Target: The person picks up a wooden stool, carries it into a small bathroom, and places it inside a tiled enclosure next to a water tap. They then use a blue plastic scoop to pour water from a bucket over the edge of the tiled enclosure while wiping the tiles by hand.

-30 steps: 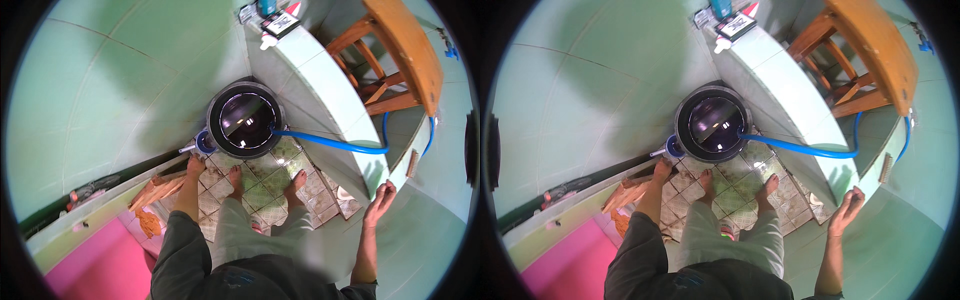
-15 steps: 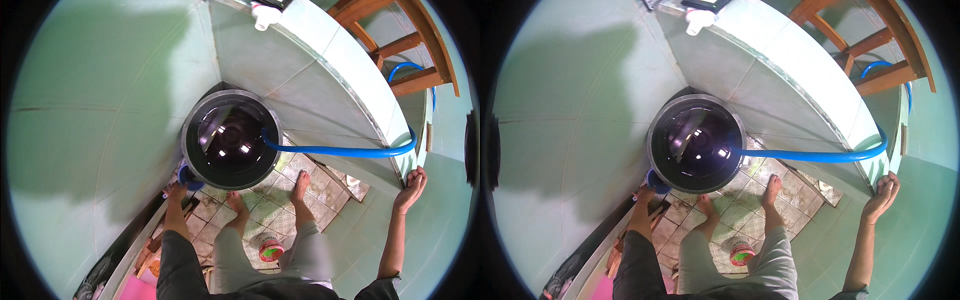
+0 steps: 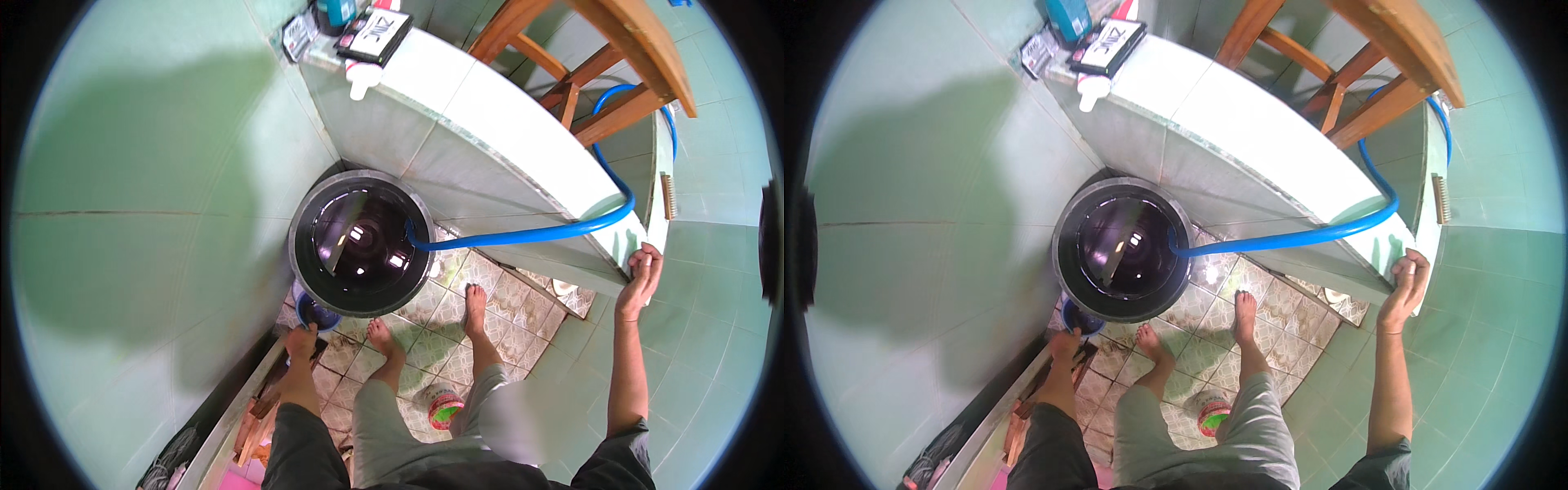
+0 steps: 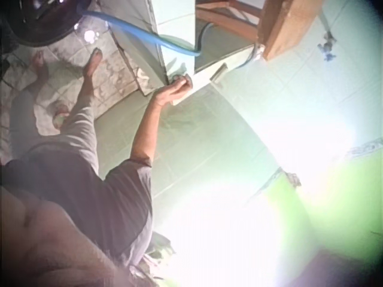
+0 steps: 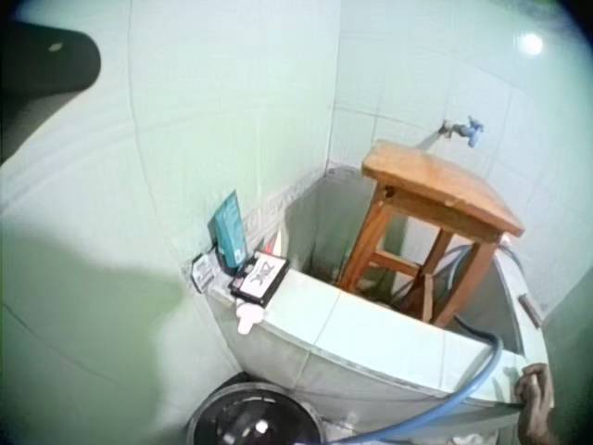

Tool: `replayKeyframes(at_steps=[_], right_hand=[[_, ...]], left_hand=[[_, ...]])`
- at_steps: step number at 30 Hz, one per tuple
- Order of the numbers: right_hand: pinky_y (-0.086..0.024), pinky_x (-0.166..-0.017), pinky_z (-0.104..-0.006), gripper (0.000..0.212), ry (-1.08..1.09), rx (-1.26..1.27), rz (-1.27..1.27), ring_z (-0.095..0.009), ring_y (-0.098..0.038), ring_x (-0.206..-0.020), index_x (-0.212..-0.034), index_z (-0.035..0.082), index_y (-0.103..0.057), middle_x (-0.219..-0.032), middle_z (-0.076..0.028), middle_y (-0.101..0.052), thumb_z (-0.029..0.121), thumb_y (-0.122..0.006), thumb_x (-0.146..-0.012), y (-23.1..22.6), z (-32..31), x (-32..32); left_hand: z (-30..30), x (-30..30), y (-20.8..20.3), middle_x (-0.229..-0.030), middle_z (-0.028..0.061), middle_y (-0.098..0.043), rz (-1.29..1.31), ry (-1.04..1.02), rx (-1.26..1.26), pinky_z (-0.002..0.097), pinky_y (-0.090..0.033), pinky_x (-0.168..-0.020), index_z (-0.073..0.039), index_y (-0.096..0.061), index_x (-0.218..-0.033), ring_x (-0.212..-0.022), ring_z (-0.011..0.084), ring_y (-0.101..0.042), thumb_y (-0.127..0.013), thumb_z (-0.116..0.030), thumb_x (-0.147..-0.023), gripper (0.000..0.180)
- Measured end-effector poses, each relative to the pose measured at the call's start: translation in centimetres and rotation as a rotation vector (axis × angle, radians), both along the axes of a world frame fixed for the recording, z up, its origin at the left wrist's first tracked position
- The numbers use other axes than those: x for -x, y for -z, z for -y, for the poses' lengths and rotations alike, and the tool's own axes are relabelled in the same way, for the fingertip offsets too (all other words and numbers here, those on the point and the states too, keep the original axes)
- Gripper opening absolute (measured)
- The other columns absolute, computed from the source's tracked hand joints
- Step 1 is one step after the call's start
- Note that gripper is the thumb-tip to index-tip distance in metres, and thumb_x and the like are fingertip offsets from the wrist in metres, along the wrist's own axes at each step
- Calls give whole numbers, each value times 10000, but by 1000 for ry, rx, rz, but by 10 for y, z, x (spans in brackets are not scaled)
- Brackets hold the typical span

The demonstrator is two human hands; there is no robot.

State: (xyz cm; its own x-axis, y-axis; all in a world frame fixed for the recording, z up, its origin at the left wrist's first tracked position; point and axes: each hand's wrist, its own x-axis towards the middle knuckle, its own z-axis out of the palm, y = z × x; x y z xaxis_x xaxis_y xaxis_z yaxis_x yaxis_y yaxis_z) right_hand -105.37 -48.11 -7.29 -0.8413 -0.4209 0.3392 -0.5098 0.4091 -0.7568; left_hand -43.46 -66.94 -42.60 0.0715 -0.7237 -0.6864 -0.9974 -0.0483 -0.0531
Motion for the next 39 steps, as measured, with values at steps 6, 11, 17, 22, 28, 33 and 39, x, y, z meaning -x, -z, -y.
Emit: replayKeyframes(at_steps=[6, 11, 17, 22, 28, 33, 39], right_hand=[[-445, -748, -256, 243, -56, 54, 79, -120, -495, -818, -1065, 19, -570, -958, -32, -538, 239, -483, -1010, -3, -9, 4], [-429, -732, -249, 202, -149, 67, 236, -95, -490, -779, -1034, 45, -571, -841, -7, -520, 224, -480, -1033, -20, -5, 6], [-492, -783, -305, 143, -262, 32, 339, -159, -596, -827, -1013, 37, -581, -888, -72, -612, 173, -538, -1000, -13, -39, -37], [-520, -719, -308, 166, -337, -116, 723, -162, -649, -752, -1037, 31, -596, -907, -88, -669, 181, -580, -968, -26, -46, -88], [-536, -634, -310, 256, -311, -46, 1139, -164, -670, -738, -1084, -11, -596, -872, -93, -667, 223, -550, -989, -63, -36, -54], [-490, -542, -256, 297, -247, 106, 1357, -153, -619, -662, -1066, -45, -613, -812, -92, -643, 220, -493, -1007, -86, -29, -8], [-503, -554, -352, 288, -27, 372, 1496, -206, -613, -643, -985, -41, -641, -884, -132, -668, 190, -468, -985, -82, -20, 41]], left_hand=[[-55, 4, -46, -987, 280, -682, -28, -89, -41, 485, -498, -907, 47, -716, -926, -992, 420, -658, -482, -557, -860, 651], [-115, -11, -91, -1010, 317, -659, -102, -92, -43, 501, -495, -901, 58, -700, -980, -990, 454, -645, -483, -527, -867, 634], [-133, 97, -304, -712, 92, -614, -586, -378, -344, 321, -486, -512, -3, -549, -1149, -572, 179, -610, -566, -352, -966, 395], [-149, 195, -452, -636, 27, -543, -873, -377, -456, 262, -399, -443, 10, -501, -1088, -471, 111, -501, -552, -266, -997, 295], [-149, 307, -544, -694, 169, -617, -915, 204, -92, 402, -465, -538, 43, -496, -1066, -575, 305, -612, -567, -267, -973, 331], [-150, 400, -574, -778, 301, -639, -785, 563, 160, 552, -482, -723, 59, -493, -1044, -780, 502, -619, -549, -269, -955, 344], [-149, 473, -563, -783, 286, -645, -693, 727, 248, 540, -500, -706, 52, -494, -1001, -766, 474, -635, -562, -273, -951, 336]])
